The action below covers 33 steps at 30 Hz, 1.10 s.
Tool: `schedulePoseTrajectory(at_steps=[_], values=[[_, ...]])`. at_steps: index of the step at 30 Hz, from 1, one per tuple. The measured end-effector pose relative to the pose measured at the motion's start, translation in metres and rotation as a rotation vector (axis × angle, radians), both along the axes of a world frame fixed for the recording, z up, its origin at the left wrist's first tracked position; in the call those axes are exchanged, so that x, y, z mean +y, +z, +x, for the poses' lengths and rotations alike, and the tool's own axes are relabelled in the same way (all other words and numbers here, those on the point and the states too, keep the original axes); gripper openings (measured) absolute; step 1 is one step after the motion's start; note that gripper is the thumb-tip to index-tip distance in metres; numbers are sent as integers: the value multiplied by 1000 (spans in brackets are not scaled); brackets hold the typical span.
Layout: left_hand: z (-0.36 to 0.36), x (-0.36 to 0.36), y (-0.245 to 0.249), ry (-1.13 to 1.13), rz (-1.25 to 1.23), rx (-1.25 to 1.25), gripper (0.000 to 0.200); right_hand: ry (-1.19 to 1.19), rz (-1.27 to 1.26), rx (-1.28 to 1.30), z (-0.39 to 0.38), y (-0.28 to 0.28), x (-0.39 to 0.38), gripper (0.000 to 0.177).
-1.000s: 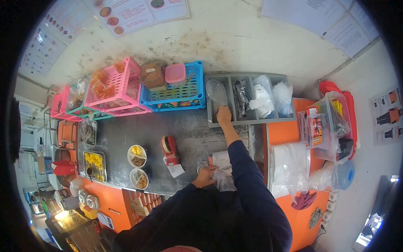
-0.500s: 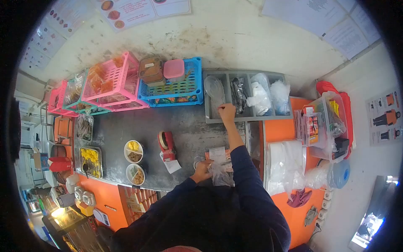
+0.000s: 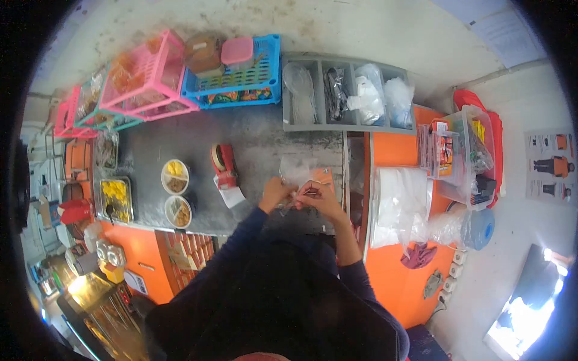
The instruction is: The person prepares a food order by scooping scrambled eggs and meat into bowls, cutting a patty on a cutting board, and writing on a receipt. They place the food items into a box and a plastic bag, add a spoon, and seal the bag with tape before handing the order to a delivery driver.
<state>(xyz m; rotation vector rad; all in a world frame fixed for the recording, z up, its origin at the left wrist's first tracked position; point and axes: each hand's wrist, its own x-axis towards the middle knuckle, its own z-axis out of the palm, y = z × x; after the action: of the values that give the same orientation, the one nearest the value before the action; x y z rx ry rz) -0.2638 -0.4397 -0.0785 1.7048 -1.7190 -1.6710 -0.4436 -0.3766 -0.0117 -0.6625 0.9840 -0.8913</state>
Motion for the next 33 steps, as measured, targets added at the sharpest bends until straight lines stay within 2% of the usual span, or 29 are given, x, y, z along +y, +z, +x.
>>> schedulePoseTrajectory(at_steps=[1,3,5,7,9,10,12,14,16,17,19,20,21,22,24,25,27,28,29,30,31,32,33], values=[[3,-11,9,-50,193,56,42,18,10,2,7,-20,6,13],[4,-20,-34,-40,234,72,40,-325,39,115,22,-63,19,11],[7,-25,-40,-44,254,82,38,-340,-56,199,31,-82,25,12],[6,-30,-12,-45,333,207,40,-376,-153,282,33,-80,27,12],[5,-33,-8,-93,291,181,41,-138,-624,851,25,-70,27,20],[4,-34,-8,-133,255,160,43,-141,-627,853,25,-68,26,20],[2,-35,-11,-183,171,92,43,-136,-823,988,28,-67,27,23],[1,-35,-16,-229,85,19,44,-168,-834,992,31,-67,31,21],[-3,-30,-13,-352,-156,-221,39,-198,-848,994,36,-69,38,20],[-6,-25,-11,-348,-160,-223,39,-223,-772,998,39,-70,42,20],[-10,-5,-1,-313,-619,-290,30,-247,-692,1000,50,-76,44,21],[-13,3,3,-314,-617,-291,30,-416,-411,824,63,-82,44,20],[-15,13,7,-216,-692,-216,25,-573,-128,637,75,-85,45,23],[-15,21,11,-119,-767,-139,22,-578,-123,634,88,-85,43,23],[-14,43,20,-116,-820,-91,26,-1030,-326,717,104,-84,35,22],[-13,49,23,-104,-871,-43,30,-1039,-322,715,104,-100,40,22],[-11,50,22,-96,-902,-38,31,-609,-178,519,101,-150,57,28],[-11,51,23,-77,-932,-31,31,-616,-172,516,97,-151,57,28],[-13,56,24,-82,-928,-31,31,-442,-254,742,91,-152,58,33],[-16,62,29,94,-758,-33,31,-256,-334,962,87,-152,58,40],[-20,65,31,268,-588,-33,31,-258,-331,964,90,-135,50,40],[-24,63,32,264,-588,-31,31,-475,-282,860,97,-119,41,42],[-26,62,30,376,-564,25,31,-688,-228,748,101,-102,35,45]])
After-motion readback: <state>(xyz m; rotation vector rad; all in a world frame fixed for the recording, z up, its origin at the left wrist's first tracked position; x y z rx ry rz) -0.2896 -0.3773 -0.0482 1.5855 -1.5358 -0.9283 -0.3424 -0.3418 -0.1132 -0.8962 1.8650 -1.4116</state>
